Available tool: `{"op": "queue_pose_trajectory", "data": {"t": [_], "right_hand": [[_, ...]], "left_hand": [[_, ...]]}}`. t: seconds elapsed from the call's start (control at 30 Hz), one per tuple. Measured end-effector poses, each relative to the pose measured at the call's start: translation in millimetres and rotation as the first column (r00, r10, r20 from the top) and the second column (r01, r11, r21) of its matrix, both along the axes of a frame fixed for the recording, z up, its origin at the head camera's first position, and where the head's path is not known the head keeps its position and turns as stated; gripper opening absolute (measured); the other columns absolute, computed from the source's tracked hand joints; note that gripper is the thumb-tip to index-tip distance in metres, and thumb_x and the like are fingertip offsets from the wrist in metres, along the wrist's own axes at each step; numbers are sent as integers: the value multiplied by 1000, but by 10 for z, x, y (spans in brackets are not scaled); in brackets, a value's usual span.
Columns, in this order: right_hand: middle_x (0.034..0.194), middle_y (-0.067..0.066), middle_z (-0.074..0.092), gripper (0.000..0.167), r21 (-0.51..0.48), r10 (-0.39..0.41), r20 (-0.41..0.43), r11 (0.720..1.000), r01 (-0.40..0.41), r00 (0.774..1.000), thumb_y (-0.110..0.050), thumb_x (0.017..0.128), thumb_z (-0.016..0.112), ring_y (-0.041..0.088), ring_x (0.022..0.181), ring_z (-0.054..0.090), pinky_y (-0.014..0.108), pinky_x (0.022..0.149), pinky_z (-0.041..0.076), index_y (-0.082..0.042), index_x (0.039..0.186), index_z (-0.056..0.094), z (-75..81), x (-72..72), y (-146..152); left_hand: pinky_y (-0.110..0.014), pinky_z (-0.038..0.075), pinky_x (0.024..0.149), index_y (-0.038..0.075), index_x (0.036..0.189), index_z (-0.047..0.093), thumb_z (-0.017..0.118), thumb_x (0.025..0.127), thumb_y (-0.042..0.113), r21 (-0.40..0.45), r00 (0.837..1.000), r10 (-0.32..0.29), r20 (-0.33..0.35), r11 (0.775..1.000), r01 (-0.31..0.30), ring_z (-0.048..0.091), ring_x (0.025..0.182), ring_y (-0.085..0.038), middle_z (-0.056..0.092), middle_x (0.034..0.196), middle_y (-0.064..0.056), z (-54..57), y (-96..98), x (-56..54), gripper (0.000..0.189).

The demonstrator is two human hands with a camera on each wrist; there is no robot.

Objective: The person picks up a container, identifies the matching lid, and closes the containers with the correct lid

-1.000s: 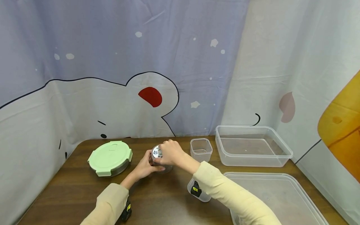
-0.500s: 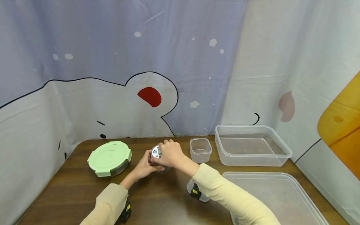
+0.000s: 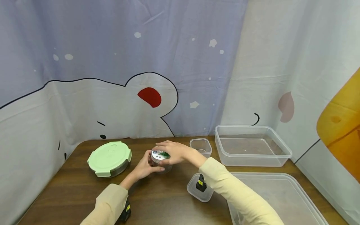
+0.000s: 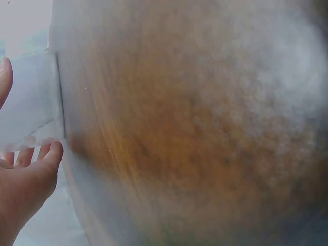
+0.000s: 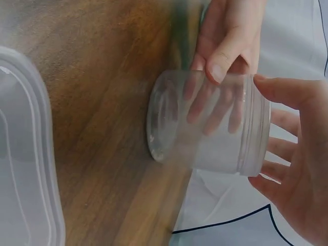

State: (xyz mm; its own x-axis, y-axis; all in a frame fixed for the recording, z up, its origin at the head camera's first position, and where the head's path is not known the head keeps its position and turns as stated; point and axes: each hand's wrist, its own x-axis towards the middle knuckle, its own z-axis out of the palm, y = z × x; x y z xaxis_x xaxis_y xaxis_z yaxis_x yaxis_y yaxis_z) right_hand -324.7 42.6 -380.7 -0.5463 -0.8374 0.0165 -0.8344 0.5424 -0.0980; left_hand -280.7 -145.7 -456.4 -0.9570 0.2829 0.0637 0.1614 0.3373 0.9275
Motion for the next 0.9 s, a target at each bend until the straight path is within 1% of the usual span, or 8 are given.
{"op": "queue_pose_trajectory", "data": {"t": [0.07,0.2,0.37,0.5,0.7,0.9], "right_hand": [[152,3,40,59,-3,-13,-9,1000,13,1000,-44,90,61,20,139,38,37,108,41,-23,143,46,-18,-2,5],[150,3,43,59,-8,-60,-52,998,60,997,-46,90,61,20,136,41,37,104,45,-23,142,47,-47,34,-12],[145,4,49,57,-41,-108,-134,994,103,985,-48,88,61,21,127,49,34,93,51,-24,140,51,-77,109,-51],[141,4,53,56,-74,-143,-174,988,132,974,-47,86,63,20,123,52,34,88,53,-25,137,54,-96,150,-78],[138,5,56,56,-96,-169,-203,984,152,964,-48,85,64,20,120,54,33,85,55,-23,135,55,-119,171,-91],[137,5,57,55,-95,-175,-220,983,157,960,-48,86,64,20,118,55,31,84,55,-22,134,56,-134,182,-112]], "left_hand": [[-51,40,107,3,138,23,77,82,15,2,1000,-4,12,1000,4,45,131,-36,40,141,-20,7,7,-5,79],[-51,40,107,2,140,22,77,81,14,10,1000,-3,5,1000,3,45,131,-36,38,142,-20,10,20,-6,81],[-51,41,106,3,138,23,78,80,14,11,1000,14,2,1000,-14,47,129,-36,40,141,-20,8,28,-5,80],[-50,42,106,3,138,24,79,80,16,-3,1000,24,2,1000,-24,48,128,-36,40,139,-20,-6,23,-17,80],[-47,46,102,2,137,25,80,78,15,-5,1000,30,-8,1000,-30,51,125,-33,43,137,-20,0,34,-10,82],[-48,44,103,3,135,27,82,76,14,-19,998,62,-9,998,-62,51,124,-33,45,135,-19,-4,38,-15,81]]}}
